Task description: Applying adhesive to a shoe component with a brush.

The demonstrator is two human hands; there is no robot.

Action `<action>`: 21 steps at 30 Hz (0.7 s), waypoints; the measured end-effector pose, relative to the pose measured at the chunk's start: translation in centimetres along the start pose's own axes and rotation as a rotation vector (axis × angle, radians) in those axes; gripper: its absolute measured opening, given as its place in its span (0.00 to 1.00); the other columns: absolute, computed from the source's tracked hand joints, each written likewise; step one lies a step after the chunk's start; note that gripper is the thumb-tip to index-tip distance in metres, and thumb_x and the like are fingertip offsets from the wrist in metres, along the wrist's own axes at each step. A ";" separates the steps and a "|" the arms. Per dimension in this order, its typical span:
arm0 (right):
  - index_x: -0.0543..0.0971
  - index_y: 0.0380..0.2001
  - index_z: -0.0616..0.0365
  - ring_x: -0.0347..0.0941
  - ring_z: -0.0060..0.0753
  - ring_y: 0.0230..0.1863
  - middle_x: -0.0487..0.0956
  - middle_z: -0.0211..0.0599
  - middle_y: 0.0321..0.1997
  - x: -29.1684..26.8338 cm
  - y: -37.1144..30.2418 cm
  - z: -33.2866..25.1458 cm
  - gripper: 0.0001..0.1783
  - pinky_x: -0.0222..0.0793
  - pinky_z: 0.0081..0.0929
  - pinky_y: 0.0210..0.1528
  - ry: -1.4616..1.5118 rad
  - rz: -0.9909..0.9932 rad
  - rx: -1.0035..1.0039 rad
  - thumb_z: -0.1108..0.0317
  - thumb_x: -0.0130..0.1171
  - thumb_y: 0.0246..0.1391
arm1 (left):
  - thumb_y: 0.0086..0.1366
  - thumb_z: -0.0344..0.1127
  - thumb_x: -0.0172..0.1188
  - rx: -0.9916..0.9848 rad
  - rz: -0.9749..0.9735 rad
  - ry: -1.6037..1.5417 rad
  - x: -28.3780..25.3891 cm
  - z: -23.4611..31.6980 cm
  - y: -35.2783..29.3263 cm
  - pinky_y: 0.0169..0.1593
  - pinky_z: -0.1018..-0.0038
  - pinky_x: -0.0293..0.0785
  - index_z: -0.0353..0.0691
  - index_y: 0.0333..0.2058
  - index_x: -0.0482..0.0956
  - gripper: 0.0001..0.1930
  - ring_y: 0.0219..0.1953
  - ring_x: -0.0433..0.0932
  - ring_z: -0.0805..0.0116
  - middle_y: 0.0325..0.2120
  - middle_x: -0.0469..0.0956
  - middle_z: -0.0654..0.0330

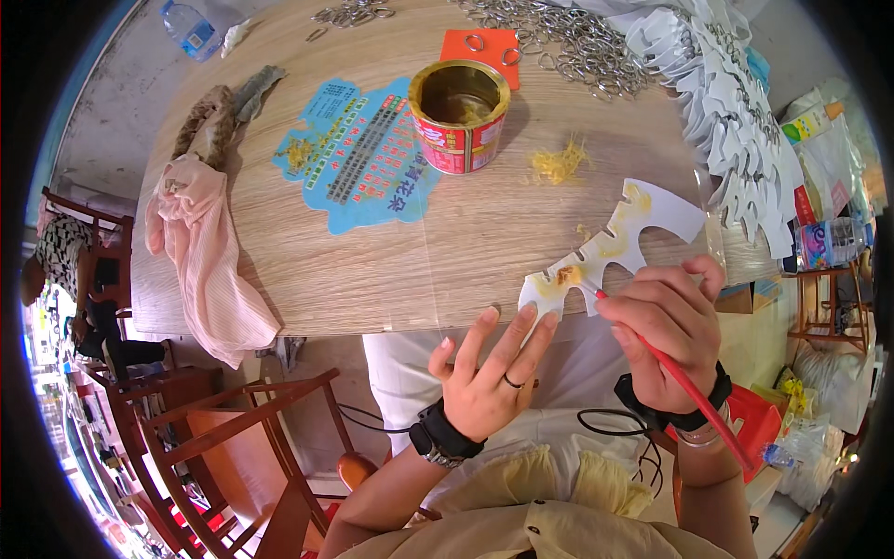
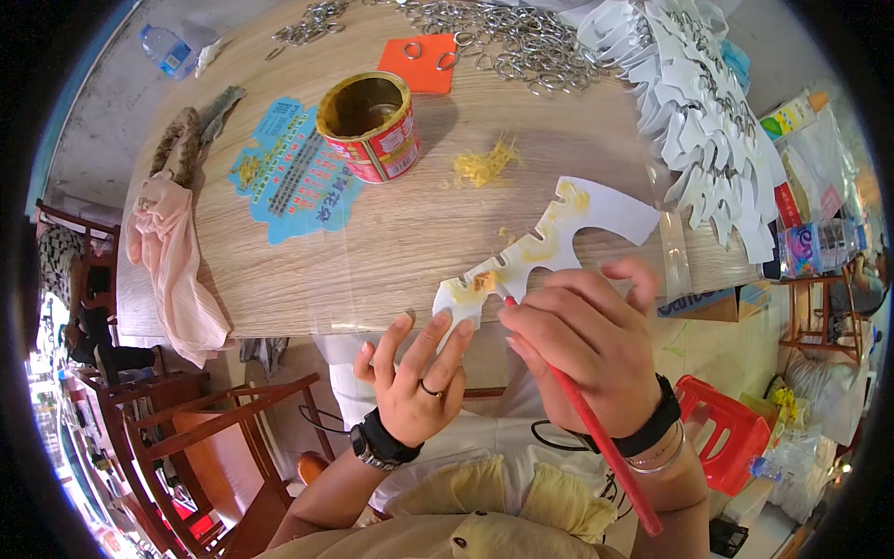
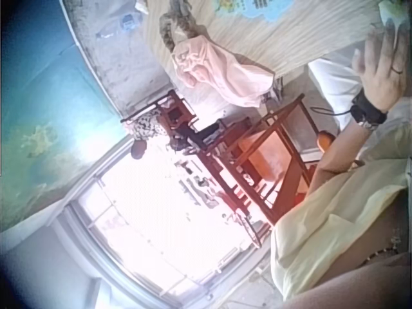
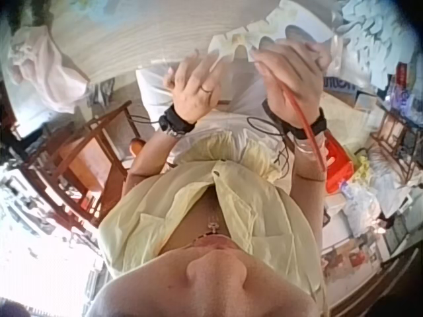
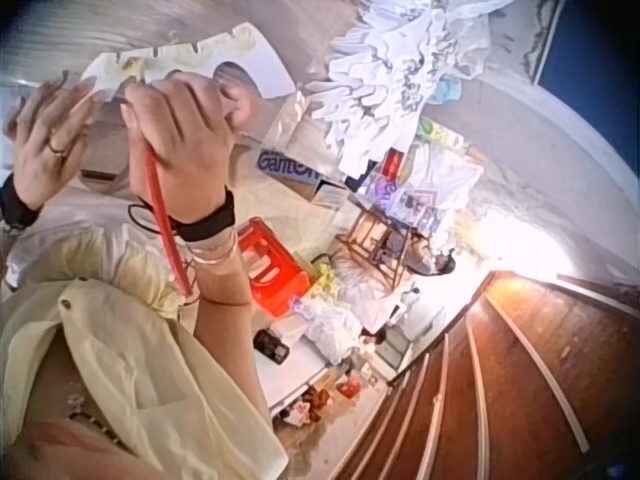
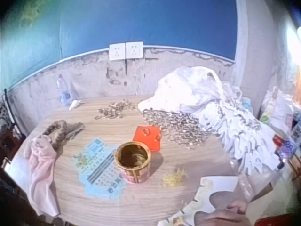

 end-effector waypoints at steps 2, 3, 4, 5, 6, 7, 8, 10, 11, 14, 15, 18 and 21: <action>0.79 0.34 0.53 0.74 0.29 0.37 0.78 0.26 0.31 0.2 0.0 0.1 0.14 0.50 0.37 0.50 -0.016 0.006 -0.006 0.72 0.65 0.39 | 0.54 0.36 0.56 0.001 -0.005 0.000 -0.1 0.0 0.0 0.65 0.63 0.40 0.64 0.54 0.76 0.27 0.57 0.66 0.69 0.55 0.72 0.77; 0.79 0.34 0.53 0.74 0.29 0.37 0.78 0.26 0.32 0.3 0.0 0.1 0.14 0.50 0.37 0.50 -0.018 0.009 -0.010 0.72 0.65 0.38 | 0.54 0.36 0.56 0.000 -0.006 0.002 -0.1 0.0 0.1 0.65 0.63 0.40 0.64 0.54 0.76 0.27 0.57 0.66 0.69 0.55 0.72 0.77; 0.79 0.35 0.53 0.74 0.29 0.38 0.78 0.26 0.32 0.4 0.1 0.1 0.15 0.50 0.37 0.50 -0.019 0.013 -0.013 0.72 0.65 0.38 | 0.54 0.36 0.56 -0.001 -0.008 0.001 -0.2 0.0 0.1 0.65 0.63 0.40 0.64 0.54 0.76 0.26 0.57 0.66 0.69 0.55 0.72 0.76; 0.79 0.35 0.53 0.74 0.28 0.38 0.78 0.25 0.32 0.5 0.1 0.1 0.15 0.50 0.37 0.50 -0.020 0.017 -0.017 0.72 0.65 0.38 | 0.55 0.36 0.56 -0.002 -0.010 0.000 -0.2 0.0 0.0 0.65 0.63 0.40 0.64 0.54 0.76 0.26 0.57 0.66 0.69 0.55 0.72 0.76; 0.80 0.35 0.53 0.74 0.28 0.38 0.78 0.25 0.32 0.6 0.1 0.1 0.15 0.50 0.37 0.50 -0.026 0.020 -0.021 0.72 0.65 0.38 | 0.56 0.37 0.56 -0.003 -0.011 -0.002 -0.2 0.0 0.0 0.65 0.63 0.40 0.64 0.54 0.76 0.25 0.57 0.66 0.69 0.55 0.72 0.76; 0.80 0.36 0.53 0.74 0.28 0.38 0.78 0.25 0.33 0.7 0.2 0.1 0.16 0.50 0.36 0.49 -0.032 0.023 -0.026 0.72 0.65 0.38 | 0.56 0.37 0.56 -0.002 -0.011 -0.001 -0.2 0.0 0.0 0.65 0.63 0.40 0.64 0.54 0.76 0.24 0.57 0.66 0.69 0.55 0.72 0.76; 0.80 0.36 0.53 0.74 0.27 0.38 0.78 0.25 0.33 0.8 0.2 0.2 0.16 0.50 0.35 0.49 -0.037 0.027 -0.030 0.72 0.65 0.38 | 0.57 0.37 0.56 -0.001 -0.011 0.001 -0.1 0.0 0.0 0.65 0.63 0.40 0.64 0.54 0.76 0.24 0.57 0.66 0.69 0.55 0.72 0.76; 0.80 0.37 0.53 0.75 0.27 0.38 0.79 0.25 0.34 1.1 0.1 0.4 0.16 0.51 0.34 0.48 -0.047 0.045 -0.041 0.73 0.65 0.39 | 0.59 0.38 0.55 0.001 -0.010 0.001 -0.2 0.0 0.0 0.65 0.63 0.40 0.63 0.54 0.77 0.23 0.58 0.66 0.69 0.55 0.72 0.76; 0.80 0.37 0.53 0.75 0.26 0.38 0.79 0.24 0.34 1.2 0.0 0.4 0.17 0.51 0.33 0.48 -0.052 0.054 -0.046 0.73 0.65 0.39 | 0.59 0.38 0.55 0.000 -0.010 0.002 -0.2 0.1 0.0 0.65 0.63 0.40 0.63 0.54 0.77 0.22 0.58 0.65 0.69 0.55 0.72 0.76; 0.81 0.39 0.52 0.75 0.25 0.39 0.79 0.24 0.36 1.5 -0.2 0.6 0.18 0.51 0.32 0.47 -0.073 0.070 -0.053 0.73 0.64 0.39 | 0.60 0.38 0.55 0.001 -0.007 0.004 -0.2 0.1 0.1 0.65 0.63 0.40 0.63 0.53 0.77 0.21 0.58 0.65 0.69 0.55 0.72 0.76; 0.81 0.40 0.52 0.75 0.25 0.38 0.79 0.25 0.36 1.6 -0.3 0.6 0.18 0.51 0.31 0.46 -0.073 0.080 -0.048 0.73 0.64 0.39 | 0.60 0.38 0.55 0.001 -0.005 0.005 -0.2 0.1 0.1 0.65 0.63 0.40 0.63 0.53 0.77 0.21 0.58 0.65 0.69 0.55 0.72 0.76; 0.81 0.41 0.52 0.76 0.26 0.38 0.80 0.26 0.38 1.7 -0.3 0.8 0.19 0.52 0.30 0.45 -0.073 0.125 -0.038 0.74 0.64 0.40 | 0.60 0.38 0.55 -0.004 -0.017 0.004 -0.3 0.2 0.1 0.65 0.63 0.40 0.63 0.53 0.77 0.21 0.58 0.65 0.69 0.55 0.72 0.76; 0.82 0.40 0.54 0.77 0.28 0.37 0.81 0.30 0.39 1.6 0.4 1.3 0.16 0.54 0.27 0.42 -0.011 0.225 -0.037 0.75 0.61 0.43 | 0.60 0.38 0.55 -0.007 -0.024 0.008 -0.4 0.1 0.2 0.65 0.63 0.39 0.63 0.53 0.77 0.21 0.58 0.65 0.69 0.55 0.73 0.76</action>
Point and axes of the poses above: each hand's wrist, its own y-axis towards the middle knuckle, its own x-axis out of the palm, z = x × y, the point moved 1 cm from there along y, towards the middle knuckle
